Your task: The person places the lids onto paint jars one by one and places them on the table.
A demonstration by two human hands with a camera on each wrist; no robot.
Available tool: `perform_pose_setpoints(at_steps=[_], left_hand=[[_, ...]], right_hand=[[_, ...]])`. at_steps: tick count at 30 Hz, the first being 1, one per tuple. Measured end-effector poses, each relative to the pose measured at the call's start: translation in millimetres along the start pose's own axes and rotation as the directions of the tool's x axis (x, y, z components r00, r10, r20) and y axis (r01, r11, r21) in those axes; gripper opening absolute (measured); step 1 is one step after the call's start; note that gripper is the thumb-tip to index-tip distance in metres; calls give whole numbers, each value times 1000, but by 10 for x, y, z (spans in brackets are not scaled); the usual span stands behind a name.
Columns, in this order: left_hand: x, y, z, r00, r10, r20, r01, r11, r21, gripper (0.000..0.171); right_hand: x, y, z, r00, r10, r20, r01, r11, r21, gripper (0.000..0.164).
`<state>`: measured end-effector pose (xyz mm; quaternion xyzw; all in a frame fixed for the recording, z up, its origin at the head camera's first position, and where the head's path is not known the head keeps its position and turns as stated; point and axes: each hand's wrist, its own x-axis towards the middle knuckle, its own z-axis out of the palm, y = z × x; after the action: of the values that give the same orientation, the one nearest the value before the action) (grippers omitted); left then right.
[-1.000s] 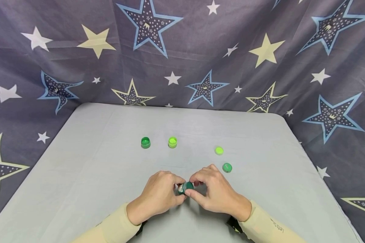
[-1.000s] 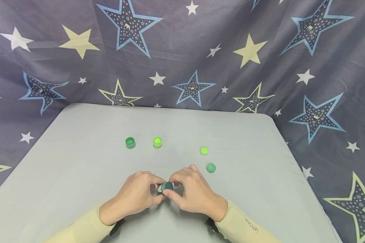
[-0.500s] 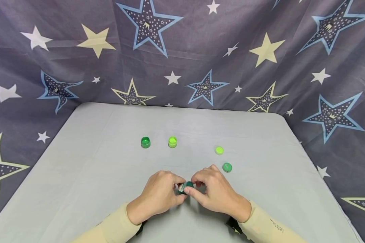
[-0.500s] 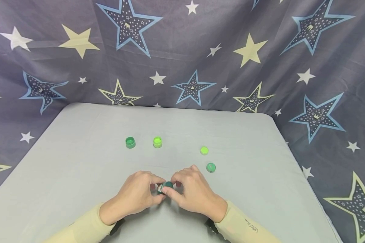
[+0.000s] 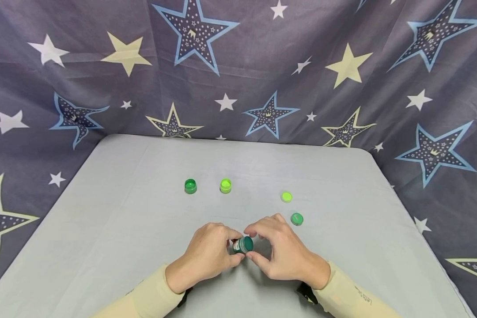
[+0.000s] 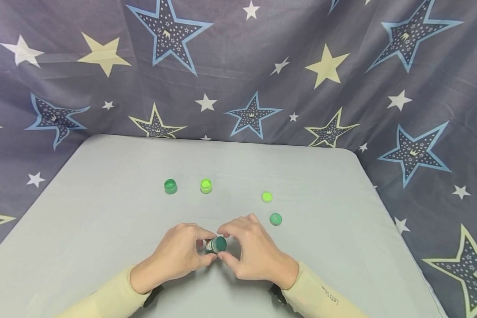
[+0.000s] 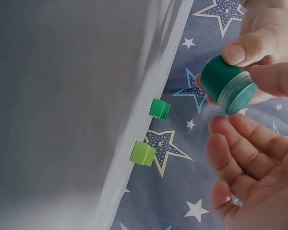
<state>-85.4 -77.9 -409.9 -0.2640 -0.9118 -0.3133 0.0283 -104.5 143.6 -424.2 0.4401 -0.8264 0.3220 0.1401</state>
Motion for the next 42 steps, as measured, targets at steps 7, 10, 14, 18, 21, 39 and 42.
perform_pose_setpoints(at_steps=[7,10,14,18,21,39,42], left_hand=[[0,3,-2,1000,-2,-3,2,1000,4,22],[0,4,-2,1000,-3,-2,3,1000,5,21],[1,3,-2,1000,-3,-1,3,1000,2,22],[3,2,-4,1000,-2,3,2,1000,-2,22],[4,3,-5,1000,-1,4,1,1000,-1,21],[9,2,4,1000,11,-15,-11,1000,13,17],[8,-1,8,1000,14,-16,-13,1000,13,17]], right_hand=[[-1,-10,8,1000,2,6,-2,1000,18,29],[-3,-13,10,1000,3,5,-3,1000,18,28],[-6,-5,20,1000,-5,-4,5,1000,13,26],[-8,-1,28,1000,-8,-15,8,1000,2,22],[-7,1,30,1000,-5,-22,5,1000,-1,19],[-3,-29,42,995,94,-20,-95,994,-46,21],[-4,-29,48,995,96,-22,-97,994,-50,22]])
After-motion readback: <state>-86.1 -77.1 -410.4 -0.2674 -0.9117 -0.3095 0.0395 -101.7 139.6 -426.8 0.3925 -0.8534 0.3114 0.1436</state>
